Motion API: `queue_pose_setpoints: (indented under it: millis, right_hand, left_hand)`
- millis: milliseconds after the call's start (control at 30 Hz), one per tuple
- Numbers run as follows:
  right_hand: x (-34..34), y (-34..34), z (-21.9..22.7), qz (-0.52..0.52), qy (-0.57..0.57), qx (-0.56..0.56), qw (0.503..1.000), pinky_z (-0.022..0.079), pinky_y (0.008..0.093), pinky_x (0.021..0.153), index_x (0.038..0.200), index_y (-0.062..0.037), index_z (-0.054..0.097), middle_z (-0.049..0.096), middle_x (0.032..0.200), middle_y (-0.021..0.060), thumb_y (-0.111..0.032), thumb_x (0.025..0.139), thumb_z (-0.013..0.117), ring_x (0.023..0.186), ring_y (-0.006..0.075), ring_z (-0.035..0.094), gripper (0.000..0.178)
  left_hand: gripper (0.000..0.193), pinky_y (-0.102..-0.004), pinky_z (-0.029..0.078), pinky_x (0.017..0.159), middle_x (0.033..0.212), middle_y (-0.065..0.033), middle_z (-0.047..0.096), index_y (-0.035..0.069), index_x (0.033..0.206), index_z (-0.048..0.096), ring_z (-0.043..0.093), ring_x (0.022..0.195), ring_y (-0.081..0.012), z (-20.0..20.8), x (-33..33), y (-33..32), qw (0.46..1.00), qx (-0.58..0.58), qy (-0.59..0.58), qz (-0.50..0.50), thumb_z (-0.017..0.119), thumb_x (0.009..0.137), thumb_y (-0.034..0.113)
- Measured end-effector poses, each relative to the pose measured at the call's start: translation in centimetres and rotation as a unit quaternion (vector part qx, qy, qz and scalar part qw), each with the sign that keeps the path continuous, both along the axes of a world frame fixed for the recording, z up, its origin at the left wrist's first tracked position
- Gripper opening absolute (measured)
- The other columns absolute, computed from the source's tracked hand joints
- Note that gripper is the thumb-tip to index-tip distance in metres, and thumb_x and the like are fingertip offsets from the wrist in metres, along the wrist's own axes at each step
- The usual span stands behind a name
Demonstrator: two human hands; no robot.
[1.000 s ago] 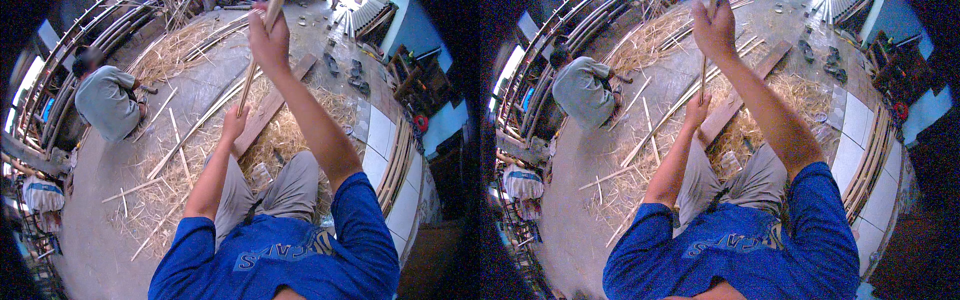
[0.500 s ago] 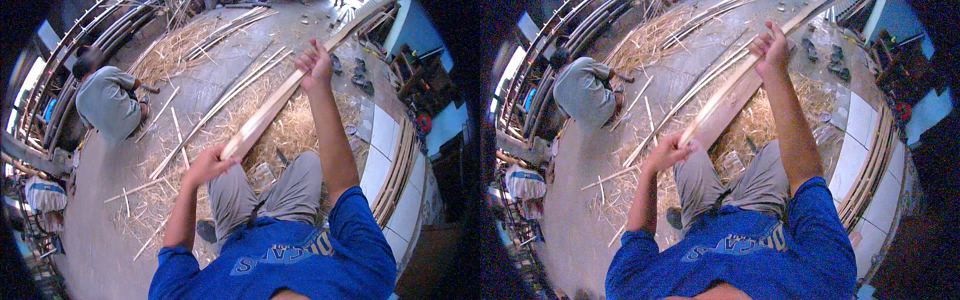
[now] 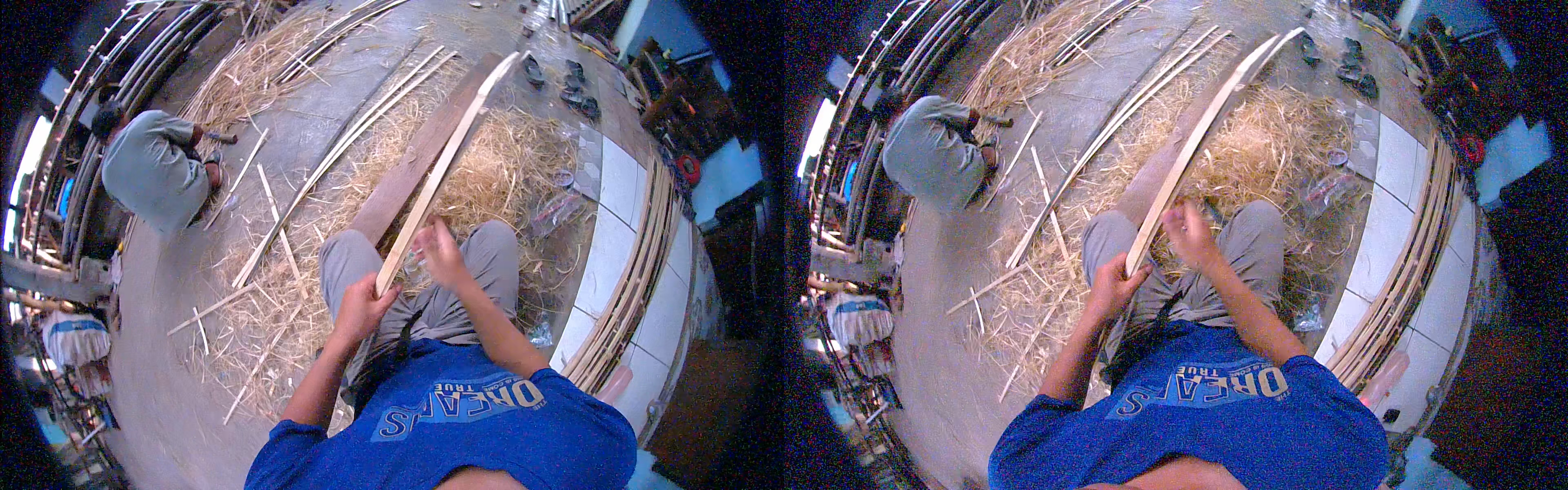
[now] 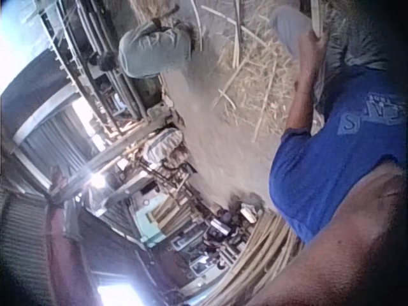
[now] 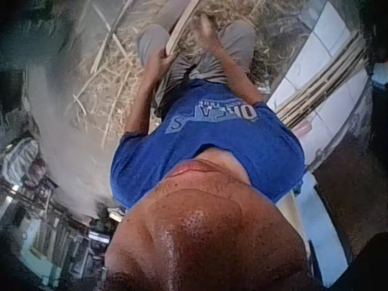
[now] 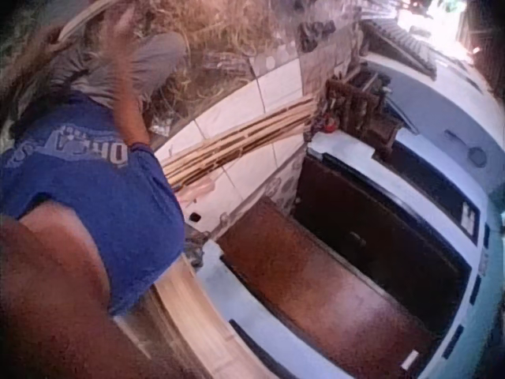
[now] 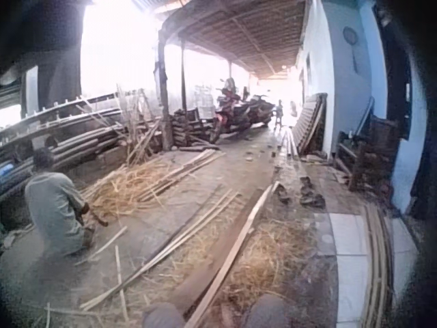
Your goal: The person sits on the floor and uses a knife to split long bamboo strips into thinner slats. They repeatedly position the bamboo, strike it with the knife, and separate the resulting pieces.
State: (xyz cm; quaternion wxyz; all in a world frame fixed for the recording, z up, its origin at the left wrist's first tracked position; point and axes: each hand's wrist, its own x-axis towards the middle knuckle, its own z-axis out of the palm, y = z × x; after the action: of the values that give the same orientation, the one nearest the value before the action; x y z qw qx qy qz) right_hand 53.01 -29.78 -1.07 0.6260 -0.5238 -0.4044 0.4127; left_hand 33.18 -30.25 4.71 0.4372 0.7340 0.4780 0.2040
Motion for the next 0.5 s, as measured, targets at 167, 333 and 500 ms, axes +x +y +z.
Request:
queue_pose_setpoints:
  millis: [167,333,500]
  right_hand:
    - [1.1,-0.9,3.3,-0.050,-0.211,0.029,0.976,0.044,0.0312,0.056,0.095,0.0020,0.057,0.055,0.066,0.0054,-0.023,0.095,0.054,0.060,0.0148,0.053,0.025]
    - [3.8,-0.9,4.0,-0.033,-0.017,0.062,0.997,0.043,0.0255,0.057,0.093,-0.0030,0.059,0.054,0.069,-0.0005,-0.021,0.097,0.052,0.060,0.0092,0.049,0.020]
    - [3.7,0.2,8.2,-0.093,-0.304,0.125,0.940,0.046,0.0310,0.079,0.110,-0.0062,0.060,0.058,0.096,0.0079,-0.021,0.087,0.065,0.088,0.0195,0.055,0.028]
  left_hand:
    - [0.031,-0.0334,0.047,0.060,0.071,-0.0102,0.065,0.000,0.096,0.064,0.057,0.064,-0.0150,-1.3,0.4,-0.6,0.999,-0.017,0.033,0.005,0.071,0.084,0.028]
    - [0.034,-0.0368,0.047,0.058,0.070,-0.0145,0.065,-0.001,0.093,0.063,0.059,0.062,-0.0210,-2.0,0.0,-1.2,0.998,0.015,0.048,0.038,0.070,0.083,0.031]
    - [0.042,-0.0442,0.047,0.055,0.067,-0.0204,0.062,0.000,0.078,0.056,0.062,0.062,-0.0377,0.0,0.4,-1.6,0.986,0.081,0.140,0.043,0.067,0.084,0.040]
